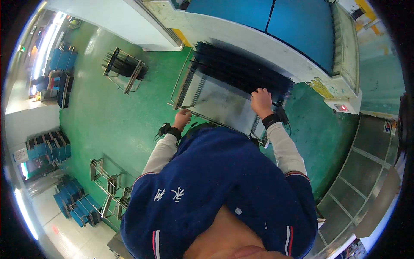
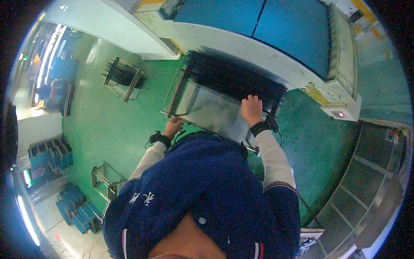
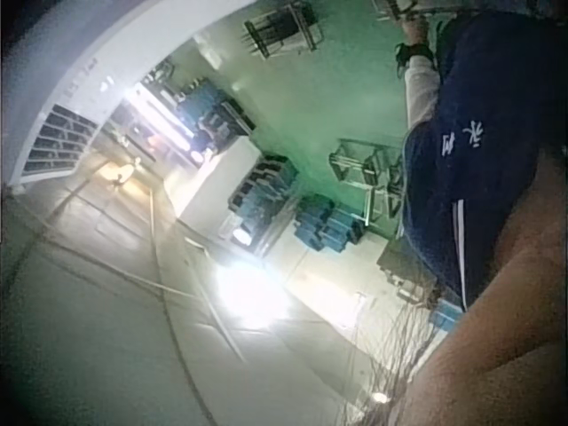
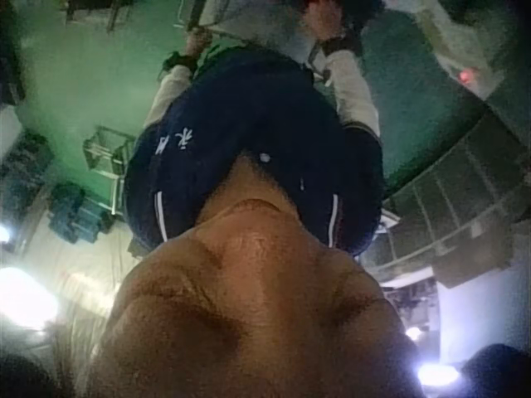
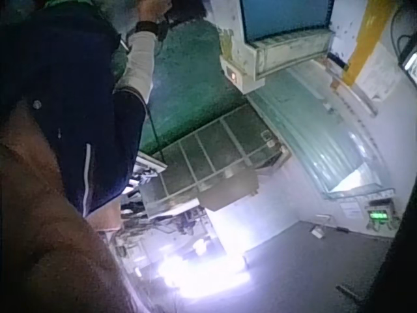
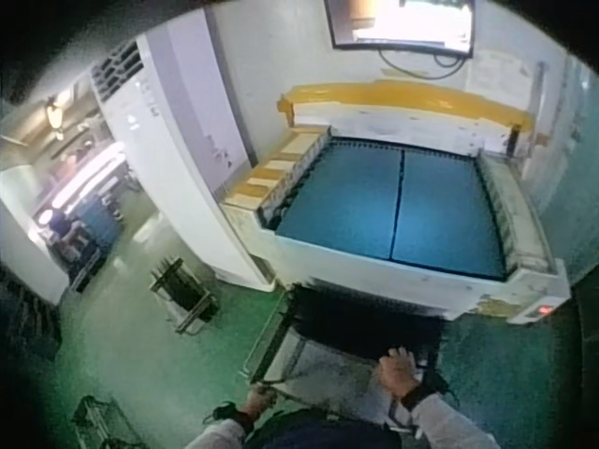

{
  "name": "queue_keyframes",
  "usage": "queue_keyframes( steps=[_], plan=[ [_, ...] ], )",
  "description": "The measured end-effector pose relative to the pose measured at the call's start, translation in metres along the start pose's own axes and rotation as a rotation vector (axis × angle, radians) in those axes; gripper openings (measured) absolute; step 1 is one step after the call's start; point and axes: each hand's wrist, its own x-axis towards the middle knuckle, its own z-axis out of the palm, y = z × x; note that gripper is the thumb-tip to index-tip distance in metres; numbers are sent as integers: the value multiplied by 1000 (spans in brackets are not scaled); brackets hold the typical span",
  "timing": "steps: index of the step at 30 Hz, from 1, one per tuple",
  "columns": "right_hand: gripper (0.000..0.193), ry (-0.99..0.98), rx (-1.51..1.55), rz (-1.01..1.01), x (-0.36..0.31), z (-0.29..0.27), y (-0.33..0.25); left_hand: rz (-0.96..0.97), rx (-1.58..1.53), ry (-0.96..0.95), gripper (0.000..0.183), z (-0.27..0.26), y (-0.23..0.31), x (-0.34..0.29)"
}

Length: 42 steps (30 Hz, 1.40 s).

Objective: Loading thin blue panels from metal racks into a large industrial processing machine.

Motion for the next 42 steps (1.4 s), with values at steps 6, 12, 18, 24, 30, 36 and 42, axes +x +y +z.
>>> queue_keyframes(
  steps=[6,12,18,24,30,36,42],
  plan=[
    [11,132,127,-9,-3,12,13,-1,74,-70,28,9,-3,6],
    [13,191,170,16,4,23,22,-27,121,-135,29,12,-14,20],
    [13,209,177,20,1,24,23,66,247,-132,25,13,-23,23],
    [10,173,185,29,0,20,23,-27,122,-138,28,26,-20,7],
    [9,182,177,14,-4,19,21,-16,114,-107,29,36,-22,0],
    [8,190,179,18,-8,19,18,-32,146,-150,27,29,-22,10],
    [8,210,156,40,-9,24,17,171,381,-353,22,14,-18,27]
  ],
)
